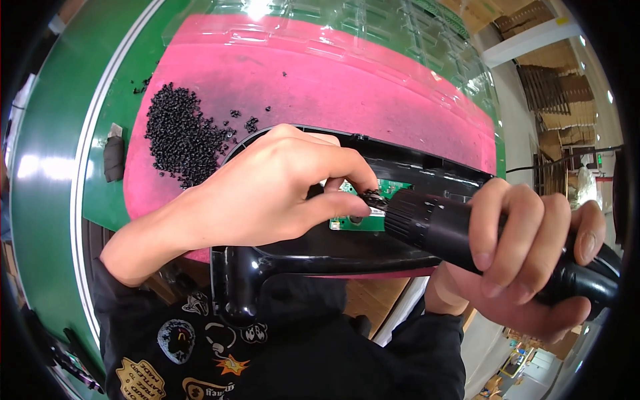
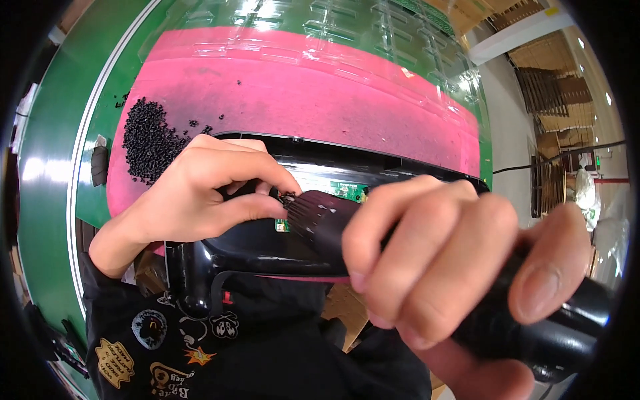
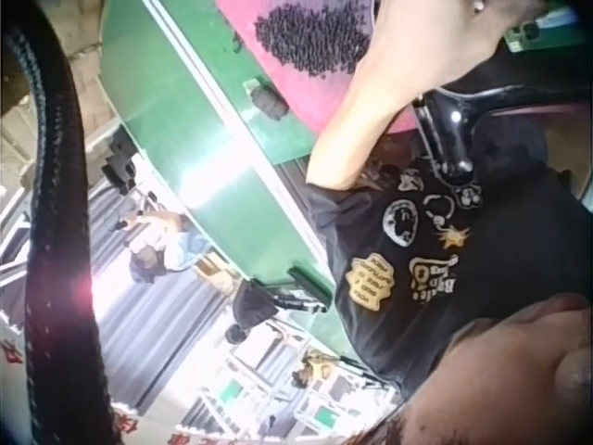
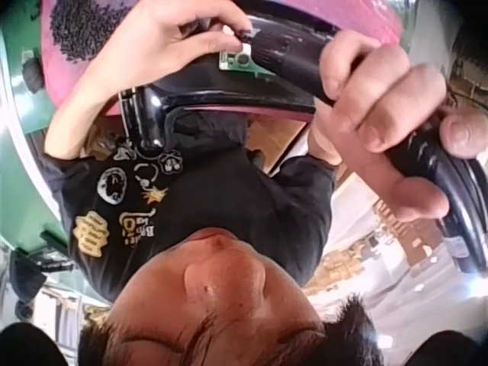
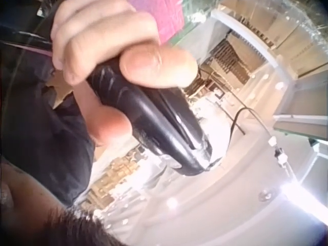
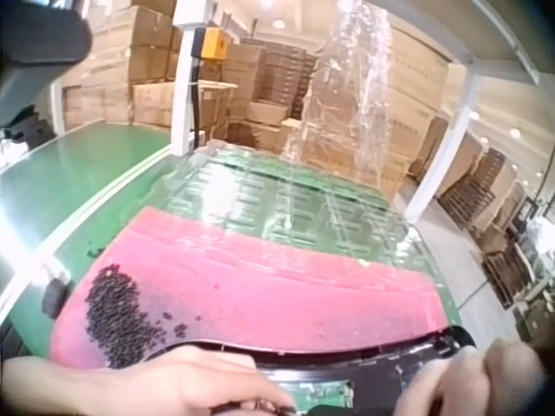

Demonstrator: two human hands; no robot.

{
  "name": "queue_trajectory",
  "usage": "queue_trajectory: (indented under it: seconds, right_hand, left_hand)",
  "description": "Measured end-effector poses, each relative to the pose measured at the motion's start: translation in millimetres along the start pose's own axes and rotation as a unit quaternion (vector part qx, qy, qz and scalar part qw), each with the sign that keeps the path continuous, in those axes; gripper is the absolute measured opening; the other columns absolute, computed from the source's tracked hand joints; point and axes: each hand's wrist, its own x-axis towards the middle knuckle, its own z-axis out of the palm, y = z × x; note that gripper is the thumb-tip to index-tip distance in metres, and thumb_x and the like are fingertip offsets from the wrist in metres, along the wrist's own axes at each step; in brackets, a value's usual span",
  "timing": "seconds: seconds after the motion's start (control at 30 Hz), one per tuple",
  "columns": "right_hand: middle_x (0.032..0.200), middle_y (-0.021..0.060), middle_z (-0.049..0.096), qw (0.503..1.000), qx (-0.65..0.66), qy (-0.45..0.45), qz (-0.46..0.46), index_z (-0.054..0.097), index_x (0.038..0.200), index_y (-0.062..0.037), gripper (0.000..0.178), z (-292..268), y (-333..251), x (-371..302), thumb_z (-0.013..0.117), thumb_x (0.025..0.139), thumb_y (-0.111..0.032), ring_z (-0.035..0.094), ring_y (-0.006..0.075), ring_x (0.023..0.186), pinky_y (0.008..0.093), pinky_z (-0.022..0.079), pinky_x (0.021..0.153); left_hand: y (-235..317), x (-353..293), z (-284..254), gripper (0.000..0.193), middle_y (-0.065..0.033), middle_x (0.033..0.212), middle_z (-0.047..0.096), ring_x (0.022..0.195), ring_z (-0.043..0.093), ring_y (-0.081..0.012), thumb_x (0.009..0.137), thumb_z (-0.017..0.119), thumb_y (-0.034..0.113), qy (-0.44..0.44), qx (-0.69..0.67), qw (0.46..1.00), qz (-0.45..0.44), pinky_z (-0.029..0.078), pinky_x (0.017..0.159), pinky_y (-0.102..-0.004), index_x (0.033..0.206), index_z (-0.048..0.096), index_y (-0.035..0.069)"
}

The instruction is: Assembling circuit boards into plastic housings using an electric screwdriver.

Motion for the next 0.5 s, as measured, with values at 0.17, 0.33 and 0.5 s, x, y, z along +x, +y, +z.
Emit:
queue_trajectory:
  seconds: [0.17,0.33,0.5]
  right_hand:
    - [0.066,-0.0017,0.055,0.997,0.002,-0.036,0.061,0.046,0.106,-0.0107,0.038,-9,-1,5,0.068,0.085,-0.034,0.049,0.0080,0.049,0.0254,0.042,0.054]
    - [0.068,-0.0010,0.051,0.983,-0.095,-0.079,0.139,0.045,0.113,-0.0101,0.037,-22,0,5,0.057,0.093,-0.039,0.044,0.0100,0.051,0.0305,0.040,0.057]
    - [0.063,0.0004,0.048,0.980,-0.122,-0.013,0.158,0.045,0.110,-0.0090,0.036,-19,17,-3,0.054,0.094,-0.040,0.042,0.0111,0.049,0.0307,0.038,0.054]
  left_hand:
    - [-7,-4,8,0.018,-0.0103,0.079,0.068,0.069,0.065,-0.0246,0.071,0.073,-0.005,0.111,0.101,0.983,0.104,0.051,0.061,-0.0322,0.088,0.067,-0.002]
    - [-5,0,1,0.012,-0.0113,0.080,0.068,0.070,0.065,-0.0256,0.078,0.069,-0.005,0.160,0.173,0.968,0.082,0.050,0.062,-0.0334,0.089,0.066,-0.001]
    - [-6,-4,7,0.007,-0.0133,0.081,0.065,0.071,0.064,-0.0292,0.085,0.064,-0.002,0.140,0.117,0.983,0.025,0.050,0.063,-0.0345,0.091,0.061,-0.002]
